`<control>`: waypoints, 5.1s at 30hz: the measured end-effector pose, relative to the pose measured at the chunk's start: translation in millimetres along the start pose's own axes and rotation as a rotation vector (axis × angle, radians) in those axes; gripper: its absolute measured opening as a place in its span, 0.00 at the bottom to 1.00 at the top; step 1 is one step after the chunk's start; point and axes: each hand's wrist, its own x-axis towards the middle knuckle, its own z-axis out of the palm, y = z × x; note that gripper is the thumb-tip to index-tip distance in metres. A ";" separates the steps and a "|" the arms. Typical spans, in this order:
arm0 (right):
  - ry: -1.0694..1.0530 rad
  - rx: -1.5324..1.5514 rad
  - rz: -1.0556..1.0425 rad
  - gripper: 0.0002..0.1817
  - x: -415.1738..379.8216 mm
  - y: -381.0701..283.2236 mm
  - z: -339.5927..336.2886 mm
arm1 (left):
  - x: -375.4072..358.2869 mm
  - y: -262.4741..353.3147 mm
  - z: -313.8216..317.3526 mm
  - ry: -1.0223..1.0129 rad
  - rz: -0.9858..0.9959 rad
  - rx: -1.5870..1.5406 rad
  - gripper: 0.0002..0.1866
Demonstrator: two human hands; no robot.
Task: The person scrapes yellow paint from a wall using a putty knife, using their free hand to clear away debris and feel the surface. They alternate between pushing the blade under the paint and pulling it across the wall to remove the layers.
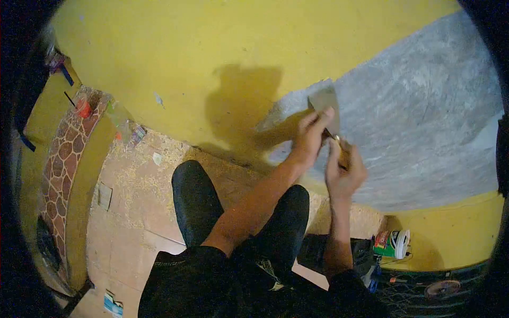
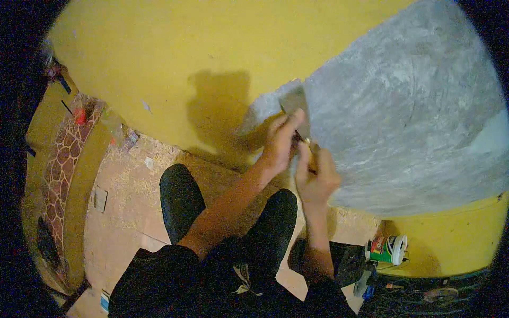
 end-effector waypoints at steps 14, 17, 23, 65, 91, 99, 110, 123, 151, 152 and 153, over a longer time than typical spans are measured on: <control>-0.045 0.042 -0.020 0.08 0.7 -3.9 6.7 | 6.4 1.6 -11.2 0.111 -0.004 0.022 0.14; -0.090 -0.007 -0.007 0.09 4.9 -8.8 18.6 | 7.8 18.8 -19.6 0.015 -0.017 -0.042 0.14; -0.024 0.013 -0.009 0.08 3.9 -15.3 13.2 | 4.8 18.2 -13.8 0.043 -0.061 -0.035 0.13; -0.017 0.041 -0.019 0.09 -22.4 0.4 24.0 | -4.3 -4.0 -31.5 0.203 -0.097 0.006 0.15; -0.031 -0.004 -0.061 0.08 -14.5 -3.2 18.1 | 3.6 3.8 -33.8 0.014 -0.031 -0.043 0.16; -0.061 0.060 -0.018 0.07 -19.9 -5.2 22.1 | 0.1 -6.2 -43.1 0.088 -0.055 -0.090 0.16; 0.022 0.003 -0.130 0.07 -14.5 -3.5 33.1 | 1.5 -8.9 -40.5 0.139 -0.012 -0.082 0.13; 0.004 0.116 -0.108 0.08 -23.0 0.8 36.2 | 20.4 -9.8 -61.7 0.126 0.145 0.127 0.23; -0.064 -0.037 -0.164 0.10 -12.3 9.4 20.3 | 11.7 -13.4 -46.6 0.075 -0.038 -0.079 0.24; -0.056 0.016 -0.162 0.10 -11.7 11.0 21.5 | 5.2 -14.7 -45.4 0.084 0.001 -0.014 0.23; -0.049 0.024 -0.176 0.10 -7.5 11.0 26.1 | 5.4 -12.7 -44.7 0.093 0.047 0.051 0.22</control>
